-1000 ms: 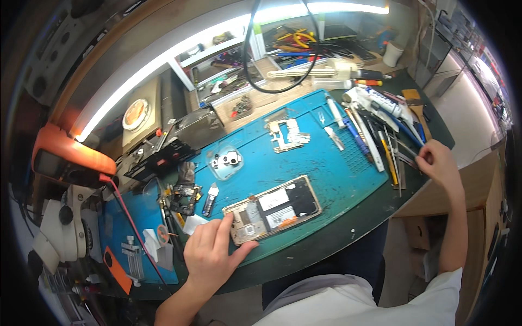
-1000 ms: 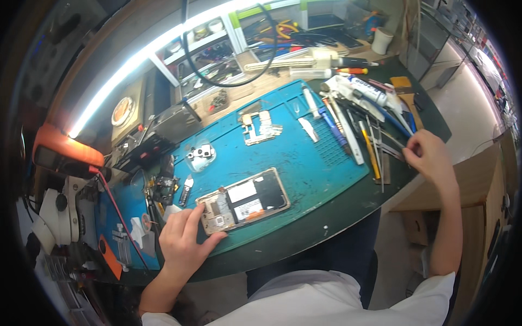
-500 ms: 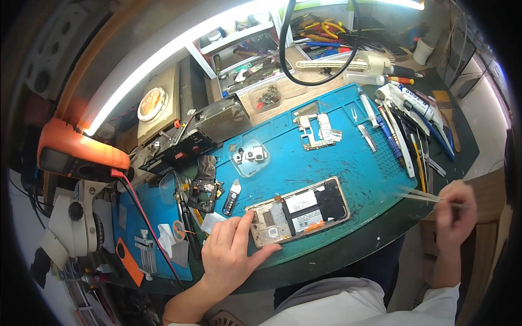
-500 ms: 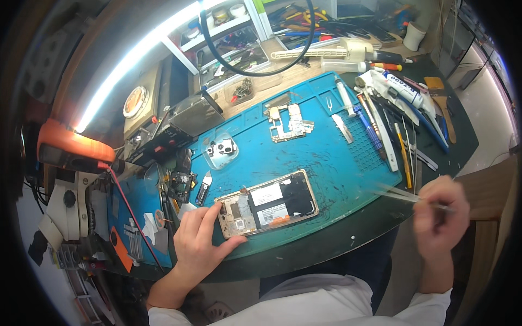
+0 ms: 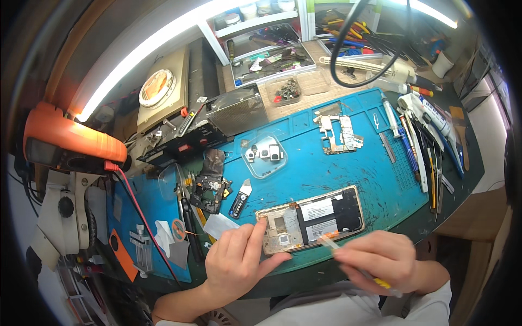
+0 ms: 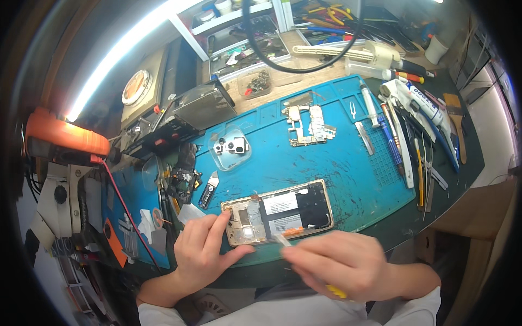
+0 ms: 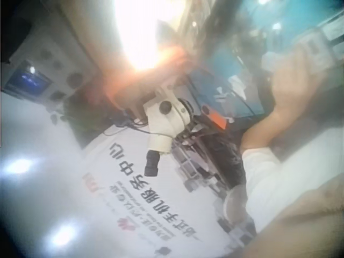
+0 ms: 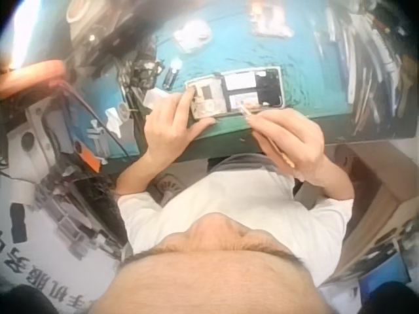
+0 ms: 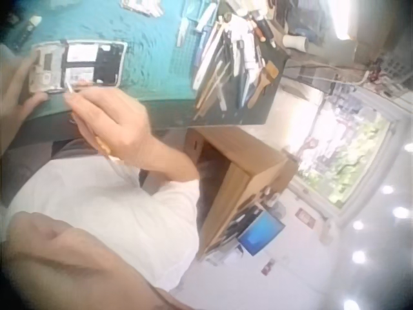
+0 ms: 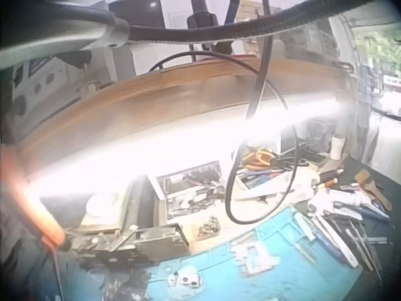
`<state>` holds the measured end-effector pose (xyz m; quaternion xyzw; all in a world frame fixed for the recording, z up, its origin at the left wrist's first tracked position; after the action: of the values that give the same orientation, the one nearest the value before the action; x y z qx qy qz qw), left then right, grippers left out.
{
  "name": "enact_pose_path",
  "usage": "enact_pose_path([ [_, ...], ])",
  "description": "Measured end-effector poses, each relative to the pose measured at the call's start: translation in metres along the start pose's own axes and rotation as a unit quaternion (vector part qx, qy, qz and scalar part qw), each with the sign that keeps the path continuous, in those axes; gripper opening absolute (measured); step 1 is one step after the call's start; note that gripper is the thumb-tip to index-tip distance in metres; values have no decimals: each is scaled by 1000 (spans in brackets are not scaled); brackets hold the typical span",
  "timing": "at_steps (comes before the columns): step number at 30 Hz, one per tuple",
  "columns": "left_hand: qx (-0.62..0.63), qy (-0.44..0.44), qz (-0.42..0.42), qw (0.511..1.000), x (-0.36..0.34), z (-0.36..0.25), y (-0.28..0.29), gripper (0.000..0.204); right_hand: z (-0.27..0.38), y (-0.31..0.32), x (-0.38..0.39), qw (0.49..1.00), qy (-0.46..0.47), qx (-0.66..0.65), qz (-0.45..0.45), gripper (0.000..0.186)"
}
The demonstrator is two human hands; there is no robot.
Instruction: The person cleans a disassembled smartphone with a brush and compressed air, then uses tweezers and a spudger to remove and reposition internal components including the battery and ribbon cables. The person handles the phone and tools directly on a cluttered workbench.
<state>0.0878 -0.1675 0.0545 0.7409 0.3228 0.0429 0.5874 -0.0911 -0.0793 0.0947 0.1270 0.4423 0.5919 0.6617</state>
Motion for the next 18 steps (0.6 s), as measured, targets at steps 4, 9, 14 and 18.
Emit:
enact_pose_path([
  [4,-8,-2,-7,1000,3,2,0,70,-9,-35,-49,994,38,-93,43,32],
  [9,30,23,7,999,3,7,-2,71,-43,-68,-75,978,-37,-194,70,15],
  [14,23,19,7,1000,5,7,-4,69,-41,-75,-74,981,-8,-181,69,12],
  [18,22,30,19,999,6,6,-5,74,-43,-79,-73,982,4,-174,71,13],
])
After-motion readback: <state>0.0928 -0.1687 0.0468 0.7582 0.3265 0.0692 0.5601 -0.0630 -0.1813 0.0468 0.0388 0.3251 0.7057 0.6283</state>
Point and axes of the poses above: each hand's wrist, its own x-axis away from the middle knuckle, its own y-axis out of the back of the hand, z = x × y, the point moved 10 cm from there along -x, towards the middle knuckle, and after that the axes turned 11 degrees about x, right-handed, at the moved point
